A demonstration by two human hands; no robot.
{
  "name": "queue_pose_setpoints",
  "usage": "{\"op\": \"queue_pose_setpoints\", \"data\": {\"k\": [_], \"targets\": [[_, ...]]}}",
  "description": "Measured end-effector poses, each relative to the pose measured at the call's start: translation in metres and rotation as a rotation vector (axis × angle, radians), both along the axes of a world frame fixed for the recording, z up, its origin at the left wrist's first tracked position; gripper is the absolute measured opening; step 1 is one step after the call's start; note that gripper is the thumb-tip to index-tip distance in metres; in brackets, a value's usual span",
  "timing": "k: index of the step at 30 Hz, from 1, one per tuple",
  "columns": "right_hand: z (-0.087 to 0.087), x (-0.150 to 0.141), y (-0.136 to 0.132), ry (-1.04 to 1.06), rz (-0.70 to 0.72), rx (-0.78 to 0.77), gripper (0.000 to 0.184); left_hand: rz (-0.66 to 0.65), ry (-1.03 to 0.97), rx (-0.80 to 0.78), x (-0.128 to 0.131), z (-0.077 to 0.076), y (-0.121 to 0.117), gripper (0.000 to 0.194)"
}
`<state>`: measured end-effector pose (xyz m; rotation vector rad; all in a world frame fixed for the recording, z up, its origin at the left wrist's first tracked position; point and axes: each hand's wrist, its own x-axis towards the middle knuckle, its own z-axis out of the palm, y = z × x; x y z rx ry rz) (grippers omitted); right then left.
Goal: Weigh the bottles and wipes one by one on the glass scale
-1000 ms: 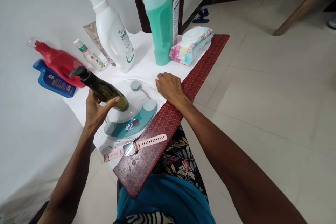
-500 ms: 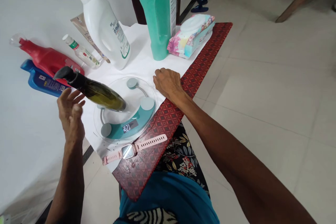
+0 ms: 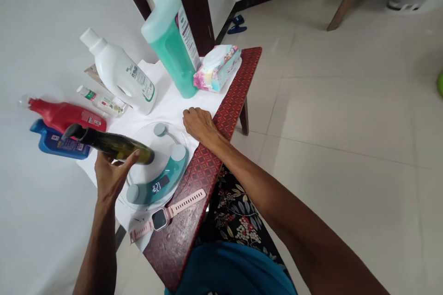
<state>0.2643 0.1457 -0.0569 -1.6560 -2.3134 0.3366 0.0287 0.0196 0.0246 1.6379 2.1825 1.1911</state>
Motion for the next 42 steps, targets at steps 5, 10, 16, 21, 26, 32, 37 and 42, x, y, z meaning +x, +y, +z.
{"op": "queue_pose_setpoints", "data": {"k": [5,10,16,21,26,32,37,42], "targets": [[0.0,0.003,0.0,0.035,0.037,0.008,0.039,0.081,0.014,0.052,0.013,0.003,0.005,0.071],[0.002,0.003,-0.002,0.053,0.07,0.041,0.04,-0.047,-0.032,0.179,0.045,0.019,0.024,0.069],[0.014,0.023,-0.022,0.197,0.061,0.02,0.041,-0.313,-0.148,0.235,0.097,0.022,0.086,0.063],[0.005,0.035,-0.06,0.213,-0.026,-0.004,0.038,-0.4,-0.177,0.254,0.125,-0.002,0.137,0.065],[-0.011,0.024,-0.078,0.167,-0.069,0.032,0.033,-0.379,-0.142,0.173,0.148,-0.018,0.156,0.067],[-0.011,0.022,-0.077,0.169,-0.072,0.034,0.032,-0.28,-0.019,0.044,0.165,-0.023,0.165,0.067],[-0.005,0.021,-0.079,0.137,-0.074,-0.003,0.034,-0.267,0.016,0.004,0.172,-0.025,0.173,0.073],[0.003,0.012,-0.08,0.097,-0.126,-0.049,0.034,-0.333,-0.063,0.061,0.16,-0.032,0.169,0.09]]}}
